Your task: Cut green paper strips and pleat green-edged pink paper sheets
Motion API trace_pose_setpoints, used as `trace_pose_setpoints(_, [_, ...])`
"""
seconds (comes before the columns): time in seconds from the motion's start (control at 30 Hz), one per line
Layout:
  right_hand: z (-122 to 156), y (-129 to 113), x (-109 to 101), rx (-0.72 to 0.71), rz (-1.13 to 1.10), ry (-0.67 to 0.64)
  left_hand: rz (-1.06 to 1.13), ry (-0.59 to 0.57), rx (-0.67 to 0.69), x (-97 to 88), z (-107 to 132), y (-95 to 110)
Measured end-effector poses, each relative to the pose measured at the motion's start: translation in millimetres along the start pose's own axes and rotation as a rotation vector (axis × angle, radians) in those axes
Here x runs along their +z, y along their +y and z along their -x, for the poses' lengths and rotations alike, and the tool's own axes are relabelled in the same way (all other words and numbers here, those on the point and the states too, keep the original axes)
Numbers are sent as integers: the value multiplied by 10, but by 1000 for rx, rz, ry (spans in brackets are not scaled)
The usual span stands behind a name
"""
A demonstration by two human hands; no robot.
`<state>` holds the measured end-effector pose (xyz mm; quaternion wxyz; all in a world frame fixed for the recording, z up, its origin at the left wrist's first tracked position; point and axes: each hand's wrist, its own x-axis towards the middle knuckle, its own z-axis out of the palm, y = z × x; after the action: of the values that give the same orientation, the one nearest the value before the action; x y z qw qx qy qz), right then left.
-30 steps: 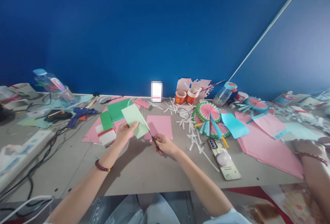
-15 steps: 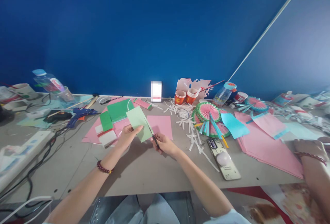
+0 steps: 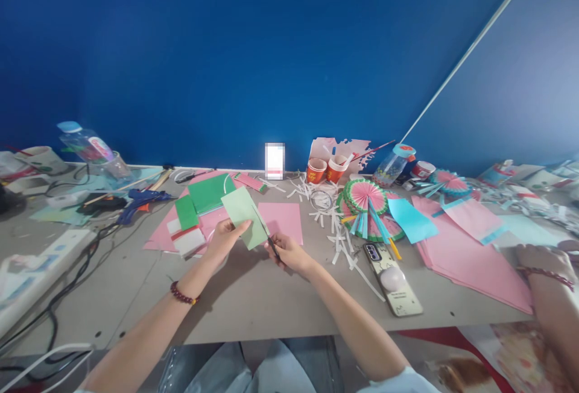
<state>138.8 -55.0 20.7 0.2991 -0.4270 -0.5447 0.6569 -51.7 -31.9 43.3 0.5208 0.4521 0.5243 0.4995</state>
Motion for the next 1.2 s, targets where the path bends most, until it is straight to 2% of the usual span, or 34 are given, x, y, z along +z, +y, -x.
trace_pose_setpoints(0.57, [-6,17,-2,-18,4,8,7,-17,18,-18,-44,-83])
trace_pose_setpoints(0.9, [-16,39,-8,-15,1,15,1,-7,5,-1,-1,11])
trace_pose_setpoints(1.2, [-8,23,-8,-5,24,29,-7,-7,7,-1,3,9])
